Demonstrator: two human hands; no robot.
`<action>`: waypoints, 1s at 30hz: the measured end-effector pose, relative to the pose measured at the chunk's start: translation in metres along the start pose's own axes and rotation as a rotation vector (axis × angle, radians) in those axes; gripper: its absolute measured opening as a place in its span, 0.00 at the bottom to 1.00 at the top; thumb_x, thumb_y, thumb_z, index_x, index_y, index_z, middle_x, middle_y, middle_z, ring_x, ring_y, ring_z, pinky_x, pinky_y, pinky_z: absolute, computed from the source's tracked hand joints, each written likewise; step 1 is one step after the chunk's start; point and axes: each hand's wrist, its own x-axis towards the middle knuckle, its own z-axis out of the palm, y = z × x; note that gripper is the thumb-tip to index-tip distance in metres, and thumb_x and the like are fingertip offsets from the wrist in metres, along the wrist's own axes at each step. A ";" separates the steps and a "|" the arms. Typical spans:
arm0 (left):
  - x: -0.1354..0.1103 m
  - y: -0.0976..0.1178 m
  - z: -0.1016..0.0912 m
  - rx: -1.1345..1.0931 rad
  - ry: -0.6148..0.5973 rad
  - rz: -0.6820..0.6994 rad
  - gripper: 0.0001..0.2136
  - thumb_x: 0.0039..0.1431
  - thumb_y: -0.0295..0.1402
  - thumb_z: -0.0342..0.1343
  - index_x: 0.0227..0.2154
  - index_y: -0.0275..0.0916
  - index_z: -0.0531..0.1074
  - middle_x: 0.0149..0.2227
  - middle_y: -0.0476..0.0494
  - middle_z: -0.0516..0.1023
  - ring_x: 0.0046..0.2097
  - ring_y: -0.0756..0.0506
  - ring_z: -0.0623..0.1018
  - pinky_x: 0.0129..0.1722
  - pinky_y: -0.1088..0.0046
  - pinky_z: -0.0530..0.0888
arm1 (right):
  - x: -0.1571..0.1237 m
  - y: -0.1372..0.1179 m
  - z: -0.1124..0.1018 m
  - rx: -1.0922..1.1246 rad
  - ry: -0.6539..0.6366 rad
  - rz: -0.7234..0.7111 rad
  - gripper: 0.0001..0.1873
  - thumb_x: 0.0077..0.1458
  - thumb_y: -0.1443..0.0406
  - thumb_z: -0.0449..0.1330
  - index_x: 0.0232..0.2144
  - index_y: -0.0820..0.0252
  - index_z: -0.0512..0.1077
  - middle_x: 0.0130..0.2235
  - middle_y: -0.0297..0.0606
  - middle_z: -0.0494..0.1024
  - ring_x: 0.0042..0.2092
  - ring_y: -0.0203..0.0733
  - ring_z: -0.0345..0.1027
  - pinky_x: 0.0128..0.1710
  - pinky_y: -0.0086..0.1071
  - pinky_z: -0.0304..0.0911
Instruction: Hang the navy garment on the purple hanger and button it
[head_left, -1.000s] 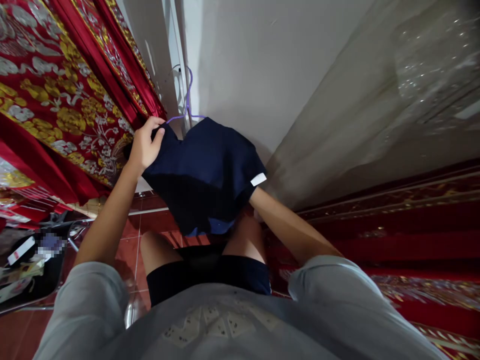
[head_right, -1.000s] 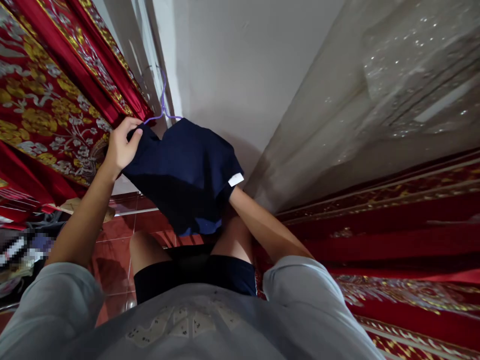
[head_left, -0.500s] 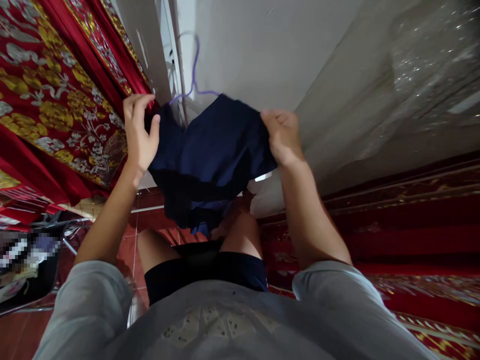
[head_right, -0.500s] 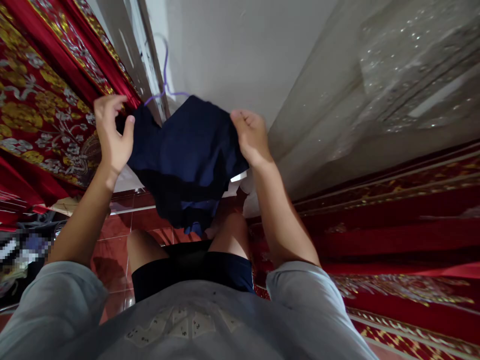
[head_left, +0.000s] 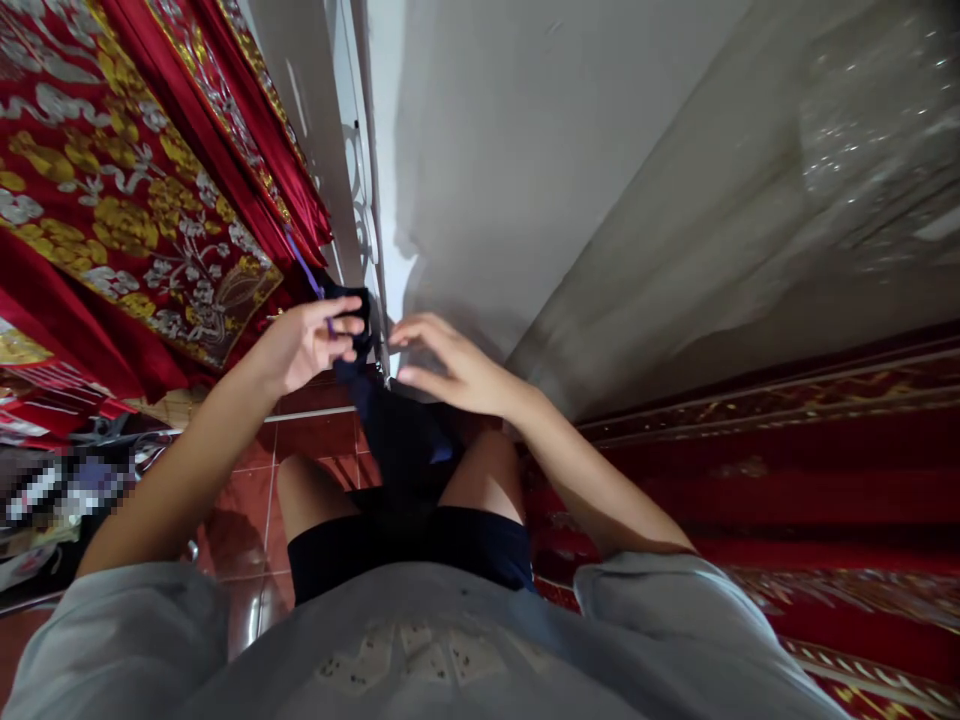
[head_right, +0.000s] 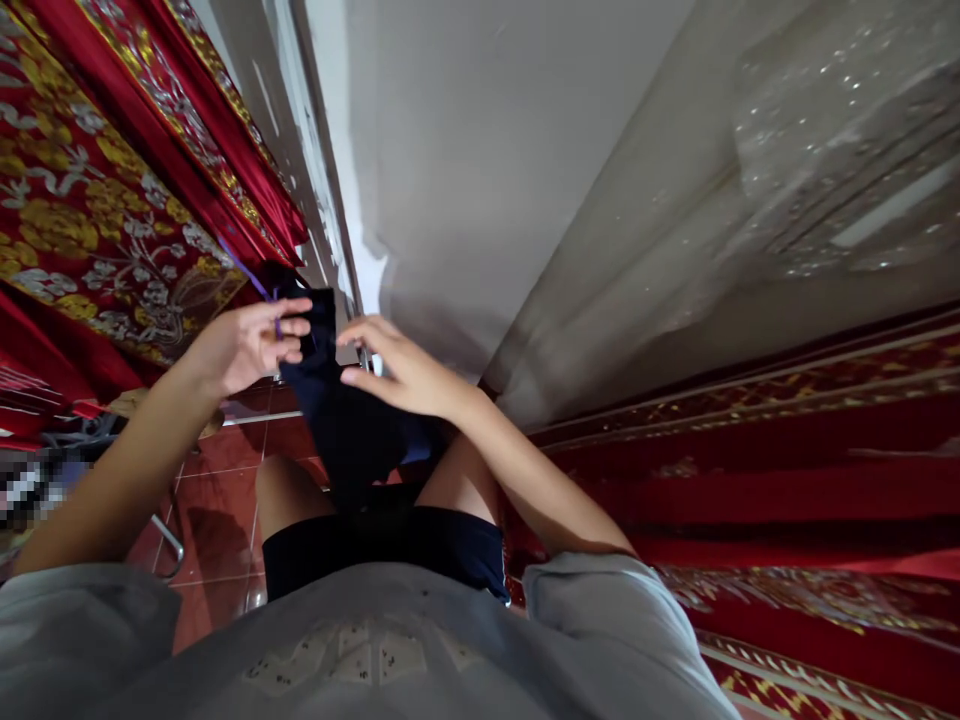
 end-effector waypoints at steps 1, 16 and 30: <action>-0.012 -0.001 0.000 0.004 -0.065 -0.079 0.17 0.73 0.44 0.43 0.48 0.38 0.70 0.33 0.40 0.78 0.21 0.49 0.72 0.25 0.63 0.75 | 0.001 0.015 -0.002 -0.030 0.096 0.035 0.23 0.65 0.50 0.58 0.57 0.51 0.67 0.58 0.48 0.70 0.58 0.52 0.67 0.60 0.49 0.66; 0.003 0.009 -0.061 0.500 0.580 0.401 0.10 0.63 0.38 0.62 0.42 0.38 0.75 0.40 0.45 0.81 0.40 0.47 0.79 0.44 0.65 0.77 | 0.031 0.076 -0.036 0.414 0.464 0.399 0.27 0.48 0.40 0.69 0.32 0.57 0.76 0.30 0.35 0.79 0.34 0.41 0.73 0.36 0.37 0.70; -0.001 -0.052 0.048 0.763 0.301 0.217 0.30 0.71 0.42 0.50 0.72 0.46 0.53 0.51 0.39 0.79 0.38 0.43 0.81 0.40 0.66 0.77 | 0.021 0.099 -0.069 0.383 1.045 0.394 0.27 0.59 0.42 0.60 0.43 0.59 0.75 0.47 0.46 0.82 0.54 0.50 0.76 0.56 0.45 0.72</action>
